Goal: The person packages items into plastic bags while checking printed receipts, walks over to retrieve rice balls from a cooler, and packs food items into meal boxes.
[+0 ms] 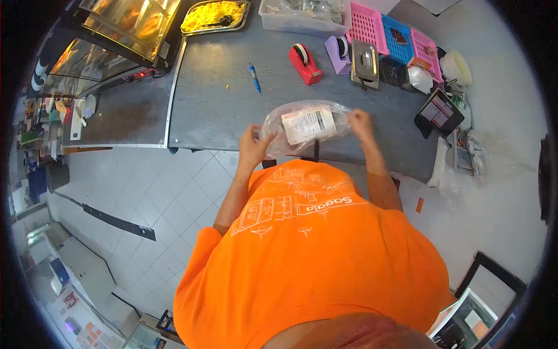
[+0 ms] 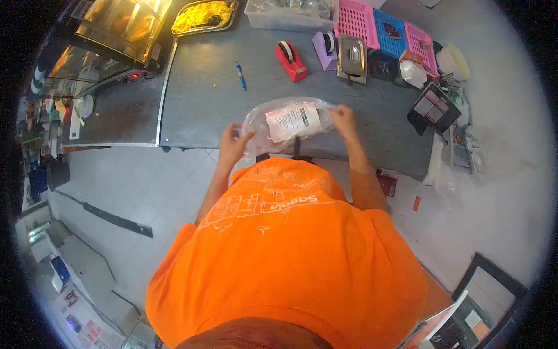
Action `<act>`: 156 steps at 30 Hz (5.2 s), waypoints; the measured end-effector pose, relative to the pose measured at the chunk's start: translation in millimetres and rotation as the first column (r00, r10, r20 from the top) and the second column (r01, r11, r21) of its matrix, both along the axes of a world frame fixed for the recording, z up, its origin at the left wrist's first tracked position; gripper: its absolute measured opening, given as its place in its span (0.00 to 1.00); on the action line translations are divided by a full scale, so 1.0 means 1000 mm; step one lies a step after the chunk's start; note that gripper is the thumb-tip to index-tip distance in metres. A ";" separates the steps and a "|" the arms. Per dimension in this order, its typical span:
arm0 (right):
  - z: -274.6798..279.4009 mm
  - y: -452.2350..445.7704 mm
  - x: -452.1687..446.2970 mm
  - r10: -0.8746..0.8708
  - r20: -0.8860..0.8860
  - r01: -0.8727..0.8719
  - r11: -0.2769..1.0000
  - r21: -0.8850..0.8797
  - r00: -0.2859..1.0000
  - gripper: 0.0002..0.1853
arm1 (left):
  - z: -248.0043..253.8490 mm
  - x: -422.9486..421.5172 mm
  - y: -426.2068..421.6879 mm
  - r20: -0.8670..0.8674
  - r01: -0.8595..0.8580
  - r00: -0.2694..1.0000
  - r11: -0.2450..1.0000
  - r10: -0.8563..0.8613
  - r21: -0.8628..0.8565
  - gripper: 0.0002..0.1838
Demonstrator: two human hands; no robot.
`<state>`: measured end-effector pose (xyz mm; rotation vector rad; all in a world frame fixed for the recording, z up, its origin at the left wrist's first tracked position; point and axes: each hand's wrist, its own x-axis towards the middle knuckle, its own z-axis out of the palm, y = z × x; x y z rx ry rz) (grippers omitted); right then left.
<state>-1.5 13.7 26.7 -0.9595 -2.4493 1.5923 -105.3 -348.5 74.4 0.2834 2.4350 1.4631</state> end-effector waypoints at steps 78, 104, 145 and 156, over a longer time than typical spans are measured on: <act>0.015 0.289 -0.068 -0.019 -0.213 0.088 0.943 0.322 0.977 0.10 | 0.093 -0.056 0.212 -0.299 0.528 0.772 0.828 -0.560 -0.189 0.11; 0.049 0.045 -0.027 0.331 -0.099 -0.325 0.750 -0.576 0.939 0.10 | -0.057 0.009 0.134 -0.363 0.512 0.759 0.840 -0.540 -0.181 0.11; 0.244 -0.406 0.505 -0.827 -0.562 0.884 0.256 -0.391 -0.010 0.03 | 0.191 0.449 0.074 0.156 0.632 -0.597 -0.342 -0.787 0.695 0.10; 0.214 -0.552 0.677 -0.799 -0.532 0.914 -0.051 -0.403 -0.280 0.04 | 0.159 0.670 -0.027 0.156 0.537 -0.773 -0.503 -0.614 0.677 0.10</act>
